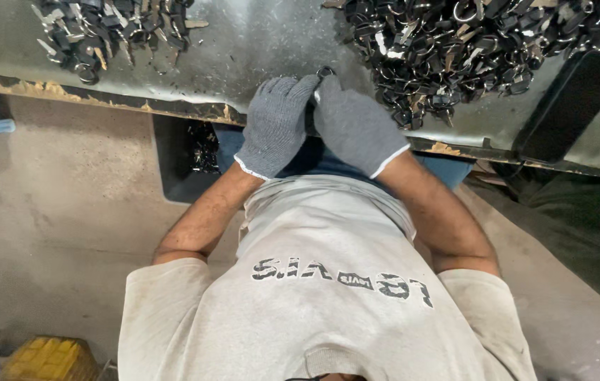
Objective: The person sorts through a large pile of keys on a workbench, picking up individual keys with gloved hands and placing them into a bin below the table. The person continues handling keys one at a time throughout the episode.
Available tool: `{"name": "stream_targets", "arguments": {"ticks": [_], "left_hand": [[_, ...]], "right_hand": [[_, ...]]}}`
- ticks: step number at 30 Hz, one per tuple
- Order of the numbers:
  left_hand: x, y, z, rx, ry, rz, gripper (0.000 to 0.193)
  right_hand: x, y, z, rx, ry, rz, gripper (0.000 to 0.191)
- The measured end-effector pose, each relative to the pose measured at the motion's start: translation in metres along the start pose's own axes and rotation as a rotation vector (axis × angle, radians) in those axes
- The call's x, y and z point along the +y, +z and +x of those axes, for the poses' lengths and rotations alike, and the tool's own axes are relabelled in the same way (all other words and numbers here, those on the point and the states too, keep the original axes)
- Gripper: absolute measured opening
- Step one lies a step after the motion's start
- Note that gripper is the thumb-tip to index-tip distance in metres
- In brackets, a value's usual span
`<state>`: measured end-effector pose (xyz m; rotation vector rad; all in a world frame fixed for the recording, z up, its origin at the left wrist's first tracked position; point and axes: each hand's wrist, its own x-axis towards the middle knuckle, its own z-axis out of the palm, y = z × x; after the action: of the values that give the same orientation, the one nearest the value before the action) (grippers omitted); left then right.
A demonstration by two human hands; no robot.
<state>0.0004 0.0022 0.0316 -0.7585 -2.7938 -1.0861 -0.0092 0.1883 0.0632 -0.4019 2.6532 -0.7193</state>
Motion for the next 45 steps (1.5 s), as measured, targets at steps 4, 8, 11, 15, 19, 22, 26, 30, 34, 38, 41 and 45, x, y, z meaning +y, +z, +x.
{"name": "stream_targets", "arguments": {"ticks": [4,8,11,15,19,22,26,30,34,38,41,45], "left_hand": [[0.001,-0.006,0.007,0.037,-0.033,-0.023,0.039],[0.003,-0.008,0.012,0.003,-0.015,-0.005,0.028],[-0.004,-0.021,0.015,0.050,-0.115,0.040,0.034],[-0.018,-0.034,0.038,0.442,-0.046,0.320,0.034],[-0.026,-0.008,0.096,0.173,0.134,0.057,0.041],[-0.025,0.010,0.106,-0.016,-0.094,-0.021,0.034],[-0.017,0.010,0.061,-0.037,-0.139,-0.117,0.038],[-0.017,0.016,0.049,0.068,-0.057,0.179,0.040],[-0.023,0.029,0.080,0.184,0.045,0.325,0.029],[-0.012,0.016,0.076,0.036,-0.046,0.093,0.029],[0.006,-0.004,0.052,0.005,-0.065,-0.067,0.028],[0.018,-0.013,0.030,-0.161,-0.133,0.076,0.029]], "right_hand": [[0.004,0.000,-0.006,0.352,-0.238,0.120,0.063],[-0.002,0.015,-0.010,0.003,0.056,-0.327,0.038],[0.010,0.012,-0.010,0.050,0.005,-0.125,0.056],[0.020,0.009,-0.013,0.157,-0.086,-0.030,0.071],[0.007,0.022,-0.013,0.188,-0.024,-0.118,0.078],[0.005,0.020,-0.016,0.275,-0.099,-0.105,0.089],[0.013,0.004,-0.023,0.164,-0.127,-0.025,0.070],[0.012,-0.004,-0.019,-0.176,0.011,-0.028,0.043],[0.003,-0.001,-0.015,-0.235,0.150,-0.032,0.037],[0.001,-0.002,-0.019,0.114,-0.140,-0.104,0.043],[0.005,-0.003,-0.019,0.306,-0.345,-0.251,0.051],[0.008,0.005,-0.015,0.092,-0.032,-0.103,0.043]]}}
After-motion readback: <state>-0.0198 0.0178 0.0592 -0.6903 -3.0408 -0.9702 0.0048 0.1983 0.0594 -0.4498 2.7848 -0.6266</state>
